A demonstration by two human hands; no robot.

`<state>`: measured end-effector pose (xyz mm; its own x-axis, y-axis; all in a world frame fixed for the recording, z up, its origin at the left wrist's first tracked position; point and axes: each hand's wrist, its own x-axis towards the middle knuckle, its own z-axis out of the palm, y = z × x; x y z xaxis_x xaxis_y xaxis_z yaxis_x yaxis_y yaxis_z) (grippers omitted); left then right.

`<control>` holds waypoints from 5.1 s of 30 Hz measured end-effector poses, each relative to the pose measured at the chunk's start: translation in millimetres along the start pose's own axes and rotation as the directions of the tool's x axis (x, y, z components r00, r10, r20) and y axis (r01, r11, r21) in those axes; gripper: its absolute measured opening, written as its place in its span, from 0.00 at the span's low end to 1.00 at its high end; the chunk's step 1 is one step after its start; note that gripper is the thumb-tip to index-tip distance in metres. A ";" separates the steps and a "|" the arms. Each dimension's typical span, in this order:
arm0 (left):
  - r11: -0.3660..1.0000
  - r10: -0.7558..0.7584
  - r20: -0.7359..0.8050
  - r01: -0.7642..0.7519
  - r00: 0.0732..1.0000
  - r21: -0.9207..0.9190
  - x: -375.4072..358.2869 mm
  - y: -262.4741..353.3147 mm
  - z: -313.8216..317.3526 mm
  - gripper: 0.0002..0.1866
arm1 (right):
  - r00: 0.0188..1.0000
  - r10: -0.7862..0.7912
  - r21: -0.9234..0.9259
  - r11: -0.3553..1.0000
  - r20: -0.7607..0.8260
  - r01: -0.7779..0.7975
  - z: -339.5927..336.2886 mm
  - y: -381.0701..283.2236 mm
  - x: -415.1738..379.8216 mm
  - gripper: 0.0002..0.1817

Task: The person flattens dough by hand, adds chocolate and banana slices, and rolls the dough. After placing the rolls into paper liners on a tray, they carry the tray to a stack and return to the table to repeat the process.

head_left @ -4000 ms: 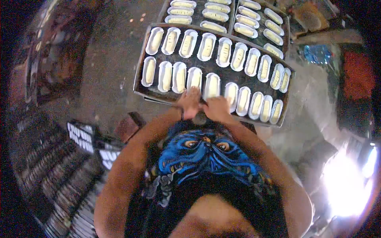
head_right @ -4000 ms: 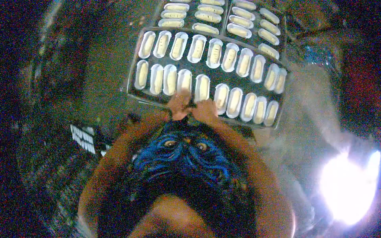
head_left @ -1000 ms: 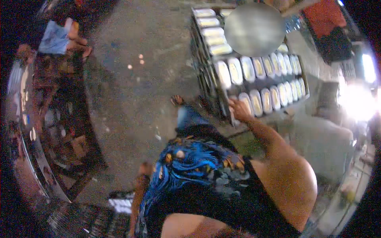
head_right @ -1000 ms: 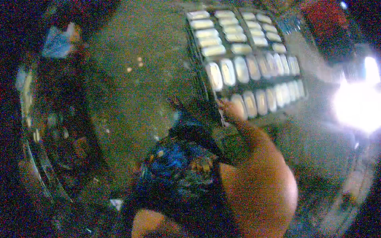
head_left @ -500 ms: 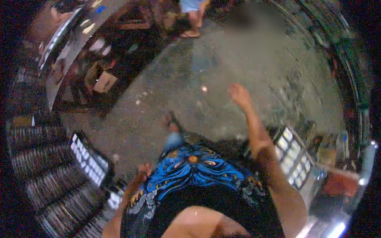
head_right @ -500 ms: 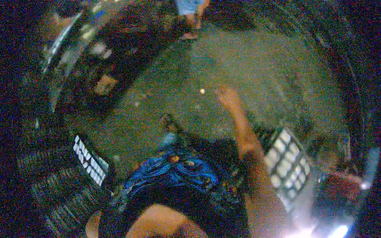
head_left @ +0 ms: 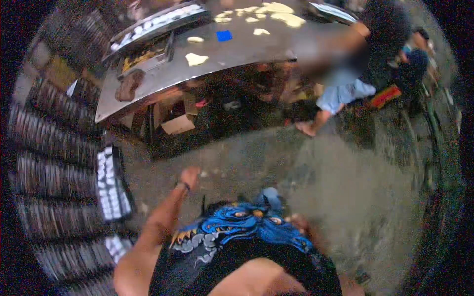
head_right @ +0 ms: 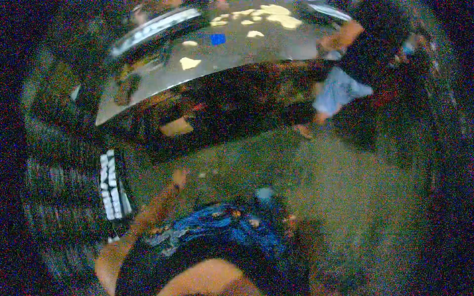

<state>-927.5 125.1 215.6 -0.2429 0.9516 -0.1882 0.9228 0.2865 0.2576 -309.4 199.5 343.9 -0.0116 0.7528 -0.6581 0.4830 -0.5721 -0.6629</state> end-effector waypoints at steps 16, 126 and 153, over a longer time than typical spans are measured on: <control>0.610 -0.593 -0.403 0.062 0.697 -0.790 -34.4 79.2 -194.0 0.20 | 0.596 -0.478 -0.424 0.426 0.645 0.800 92.5 -400.9 51.2 0.17; 0.485 -0.845 -0.494 -0.095 0.207 -0.870 -10.4 -49.7 -355.9 0.13 | -0.006 -0.410 -0.146 -0.338 0.912 0.930 597.1 -729.6 8.2 0.15; 0.891 -0.313 -0.568 0.028 0.762 -0.454 138.8 56.1 -383.6 0.10 | -0.078 -0.044 0.073 -0.109 0.996 0.991 408.4 -701.9 56.6 0.11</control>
<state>-1024.2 315.9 567.4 -0.6434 0.6982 0.3139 0.6796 0.3321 0.6542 -1006.6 510.7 626.2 -0.8925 -0.3576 -0.2749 -0.1277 0.7848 -0.6064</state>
